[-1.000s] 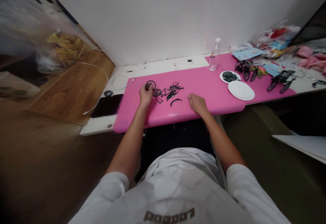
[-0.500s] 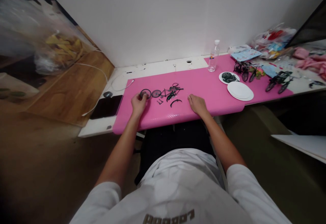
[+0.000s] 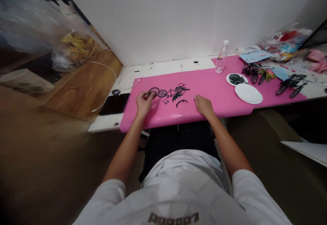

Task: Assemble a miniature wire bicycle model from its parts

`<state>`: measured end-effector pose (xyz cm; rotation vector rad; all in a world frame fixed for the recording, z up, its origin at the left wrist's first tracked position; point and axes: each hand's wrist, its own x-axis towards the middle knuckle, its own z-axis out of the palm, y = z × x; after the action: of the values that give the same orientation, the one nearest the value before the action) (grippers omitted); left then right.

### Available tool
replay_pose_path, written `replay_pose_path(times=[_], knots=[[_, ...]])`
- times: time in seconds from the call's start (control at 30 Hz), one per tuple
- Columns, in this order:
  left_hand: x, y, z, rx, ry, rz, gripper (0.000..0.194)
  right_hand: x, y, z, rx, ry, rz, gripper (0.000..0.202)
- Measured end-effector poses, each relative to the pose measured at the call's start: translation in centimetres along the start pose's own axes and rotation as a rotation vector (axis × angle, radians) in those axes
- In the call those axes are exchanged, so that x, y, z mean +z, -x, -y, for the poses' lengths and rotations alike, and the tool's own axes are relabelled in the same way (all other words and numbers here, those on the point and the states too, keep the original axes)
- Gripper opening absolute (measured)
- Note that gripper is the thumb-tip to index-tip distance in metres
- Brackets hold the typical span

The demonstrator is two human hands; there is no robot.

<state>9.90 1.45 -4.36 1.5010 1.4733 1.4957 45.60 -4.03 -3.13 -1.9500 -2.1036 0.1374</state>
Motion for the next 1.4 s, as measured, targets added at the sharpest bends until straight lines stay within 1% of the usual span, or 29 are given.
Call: replay_pose_path(times=[0.07, 0.17, 0.23, 0.3, 0.33, 0.4, 0.53, 0.63, 0.73, 0.9, 1.0, 1.07, 1.13, 1.23, 1.3, 1.33, 1.4], knots=[[-0.4, 0.1, -0.3, 0.025, -0.075, 0.025, 0.023, 0.2, -0.1, -0.2, 0.000, -0.042, -0.034, 0.048], [-1.1, 0.8, -1.1, 0.056, -0.229, 0.094, 0.018, 0.6, -0.1, -0.4, -0.020, -0.117, -0.142, 0.053], [-1.6, 1.6, -1.8, 0.033, -0.334, 0.139, 0.017, 0.7, -0.2, -0.6, -0.025, -0.139, -0.216, 0.057], [-2.0, 2.3, -2.2, -0.013, -0.475, 0.118, 0.019, 0.9, -0.3, -0.7, -0.034, -0.146, -0.241, 0.060], [-2.2, 2.5, -2.3, -0.037, -0.527, 0.109, 0.021, 0.9, -0.4, -0.8, -0.046, -0.149, -0.233, 0.061], [-2.4, 2.8, -2.1, -0.068, -0.562, 0.121, 0.022, 1.2, -0.6, -1.0, -0.071, -0.156, -0.191, 0.061], [-2.5, 2.5, -1.0, -0.098, -0.527, 0.180, 0.017, 1.8, -0.9, -1.4, -0.063, -0.149, -0.081, 0.063], [-2.4, 2.0, -0.3, -0.098, -0.511, 0.230, 0.014, 2.4, -1.1, -1.5, -0.079, -0.141, -0.035, 0.064], [-2.4, 1.5, -0.2, -0.082, -0.500, 0.272, 0.009, 2.8, -1.1, -1.5, -0.079, -0.141, -0.038, 0.064], [-2.3, 0.8, -0.3, -0.071, -0.508, 0.288, 0.002, 3.3, -1.3, -1.3, -0.064, -0.140, -0.035, 0.066], [-2.2, 0.6, 0.0, -0.046, -0.537, 0.305, 0.005, 3.0, -1.5, -1.4, -0.067, -0.135, -0.025, 0.067], [-2.2, 0.5, 0.2, -0.046, -0.547, 0.292, 0.006, 2.5, -1.5, -1.1, -0.075, -0.132, -0.030, 0.067], [-2.1, 0.5, 0.3, -0.058, -0.540, 0.279, 0.008, 2.1, -1.3, -0.3, -0.100, -0.136, -0.047, 0.066], [-2.1, 0.5, 0.5, -0.072, -0.524, 0.270, 0.012, 1.9, 0.1, 2.6, -0.209, -0.194, -0.071, 0.059], [-2.2, 0.6, 0.5, -0.076, -0.508, 0.262, 0.016, 2.4, 1.7, 5.3, -0.376, -0.256, -0.052, 0.051], [-2.2, 0.7, 0.5, -0.073, -0.502, 0.264, 0.018, 2.9, 2.7, 6.7, -0.495, -0.279, -0.033, 0.052], [-2.2, 0.9, 0.3, -0.063, -0.508, 0.284, 0.022, 4.3, 4.5, 9.1, -0.672, -0.261, -0.033, 0.066]])
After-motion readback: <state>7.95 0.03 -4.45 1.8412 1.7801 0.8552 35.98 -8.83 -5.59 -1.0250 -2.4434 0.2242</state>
